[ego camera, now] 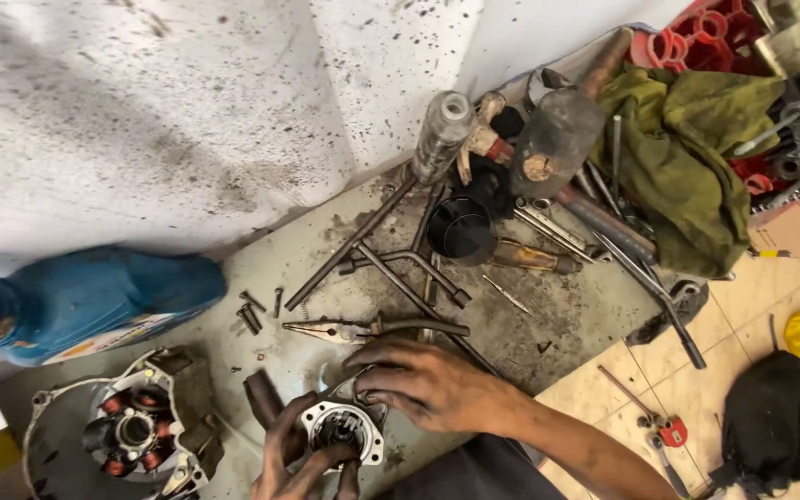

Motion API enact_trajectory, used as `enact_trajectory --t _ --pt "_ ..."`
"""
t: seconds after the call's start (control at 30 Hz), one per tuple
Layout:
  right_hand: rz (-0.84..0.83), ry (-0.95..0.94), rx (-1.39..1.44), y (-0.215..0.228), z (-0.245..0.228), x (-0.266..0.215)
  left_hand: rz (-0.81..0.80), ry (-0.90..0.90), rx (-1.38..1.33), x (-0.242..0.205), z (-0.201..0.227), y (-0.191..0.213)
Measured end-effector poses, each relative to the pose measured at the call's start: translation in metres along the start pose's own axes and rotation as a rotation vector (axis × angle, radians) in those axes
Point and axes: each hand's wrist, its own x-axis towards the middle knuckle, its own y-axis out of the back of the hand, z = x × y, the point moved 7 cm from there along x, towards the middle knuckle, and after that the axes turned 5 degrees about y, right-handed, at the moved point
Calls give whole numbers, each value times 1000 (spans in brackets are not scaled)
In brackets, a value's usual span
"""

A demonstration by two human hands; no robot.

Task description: The person works on a disassembled motor component on a cluttered workbench. They use a small metal tool to manipulate parts inside the component, then handle a larger metal casing, and finally use a rag to wipe the component and their hands.

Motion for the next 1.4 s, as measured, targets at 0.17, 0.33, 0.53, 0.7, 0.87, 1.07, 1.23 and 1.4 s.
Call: enact_trajectory --t 0.17,0.33,0.53,0.7,0.87,1.07,1.23,1.4 --pt "-15 -21 30 -2 5 4 -28 35 -60 7 4 7" --pt "2 -11 62 0 2 12 16 24 -66 4 3 9" --pt "17 -33 89 -2 1 9 40 101 -61 -5 -1 -1" --pt "26 -75 67 -3 1 14 122 -6 -121 -10 5 7" --pt "16 -139 79 -11 8 10 61 -27 -171 -10 6 17" --pt "19 -213 46 -16 3 17 52 -90 -248 -18 -8 13" --pt "125 -253 -178 18 5 -24 48 -42 -264 -18 -10 15" --pt "140 -696 -882 84 59 -105 19 -126 -321 -25 -20 20"
